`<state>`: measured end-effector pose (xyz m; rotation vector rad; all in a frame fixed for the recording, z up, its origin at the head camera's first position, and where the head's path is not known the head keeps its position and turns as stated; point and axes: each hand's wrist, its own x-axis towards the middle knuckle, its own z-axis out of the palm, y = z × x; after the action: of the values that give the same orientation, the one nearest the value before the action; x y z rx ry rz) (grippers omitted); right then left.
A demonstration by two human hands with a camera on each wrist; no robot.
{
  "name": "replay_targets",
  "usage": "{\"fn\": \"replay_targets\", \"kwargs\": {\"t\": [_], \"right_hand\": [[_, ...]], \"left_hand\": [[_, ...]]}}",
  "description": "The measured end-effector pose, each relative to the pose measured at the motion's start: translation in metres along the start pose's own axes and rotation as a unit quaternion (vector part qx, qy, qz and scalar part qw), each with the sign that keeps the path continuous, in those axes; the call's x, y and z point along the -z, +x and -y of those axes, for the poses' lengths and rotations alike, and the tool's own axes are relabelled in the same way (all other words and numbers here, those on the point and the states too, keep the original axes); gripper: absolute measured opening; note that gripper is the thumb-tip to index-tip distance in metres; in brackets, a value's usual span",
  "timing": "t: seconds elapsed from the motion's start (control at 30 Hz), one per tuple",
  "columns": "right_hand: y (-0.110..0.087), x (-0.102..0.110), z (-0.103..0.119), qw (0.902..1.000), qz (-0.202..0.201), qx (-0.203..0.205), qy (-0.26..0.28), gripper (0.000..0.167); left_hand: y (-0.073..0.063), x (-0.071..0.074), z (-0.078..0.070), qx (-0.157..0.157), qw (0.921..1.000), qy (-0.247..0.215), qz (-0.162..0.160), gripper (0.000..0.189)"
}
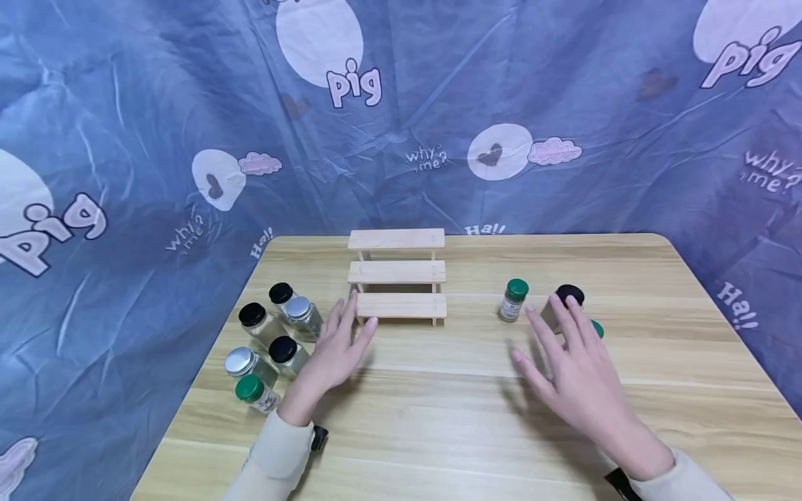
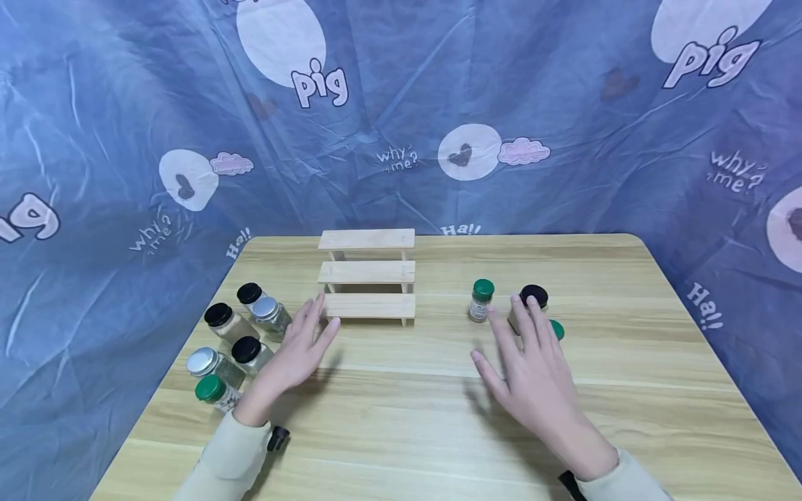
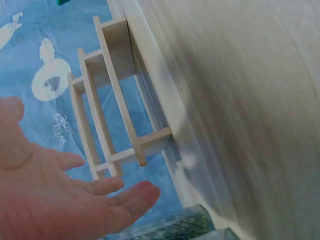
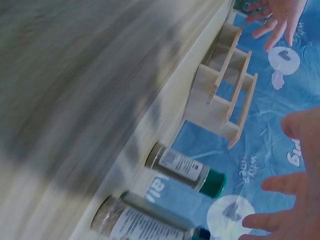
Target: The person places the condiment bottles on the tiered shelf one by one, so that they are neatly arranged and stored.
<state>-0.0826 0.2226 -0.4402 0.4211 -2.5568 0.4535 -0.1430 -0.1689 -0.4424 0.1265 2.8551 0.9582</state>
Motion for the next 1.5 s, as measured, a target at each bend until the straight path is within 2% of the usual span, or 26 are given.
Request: {"fn": "replay_targets", "kwargs": {"t": [0.13, 0.23, 0.43, 0.73, 0.83, 1.13, 1.33, 1.5], "right_hand": [[-0.003, 0.006, -0.01, 0.9989, -0.044, -0.008, 0.015, 0.069], [-0.006, 0.009, -0.018, 0.9971, -0.069, -0.009, 0.032, 0.066], [-0.014, 0.015, -0.033, 0.9943, -0.091, -0.029, 0.046, 0.066], [-0.023, 0.015, -0.052, 0.991, -0.079, -0.057, 0.092, 0.074], [-0.025, 0.013, -0.06, 0.9889, -0.066, -0.063, 0.117, 0.074], [-0.023, 0.01, -0.079, 0.981, 0.002, -0.098, 0.167, 0.062], [-0.022, 0.007, -0.081, 0.9724, 0.018, -0.103, 0.208, 0.05], [-0.022, 0.006, -0.081, 0.9675, 0.027, -0.11, 0.226, 0.04]], "left_hand": [[0.008, 0.002, 0.007, 0.002, 0.9983, -0.057, 0.008, 0.087], [0.014, 0.004, 0.011, 0.011, 0.9941, -0.108, 0.009, 0.091], [0.026, 0.007, 0.017, 0.029, 0.986, -0.164, -0.003, 0.092], [0.04, 0.001, 0.024, 0.06, 0.9796, -0.183, -0.058, 0.071], [0.043, 0.0, 0.023, 0.059, 0.9773, -0.19, -0.072, 0.065], [0.052, -0.007, 0.028, 0.05, 0.9775, -0.185, -0.088, 0.048], [0.054, -0.011, 0.03, 0.05, 0.979, -0.161, -0.115, 0.043], [0.055, -0.012, 0.031, 0.059, 0.979, -0.153, -0.121, 0.045]]}}
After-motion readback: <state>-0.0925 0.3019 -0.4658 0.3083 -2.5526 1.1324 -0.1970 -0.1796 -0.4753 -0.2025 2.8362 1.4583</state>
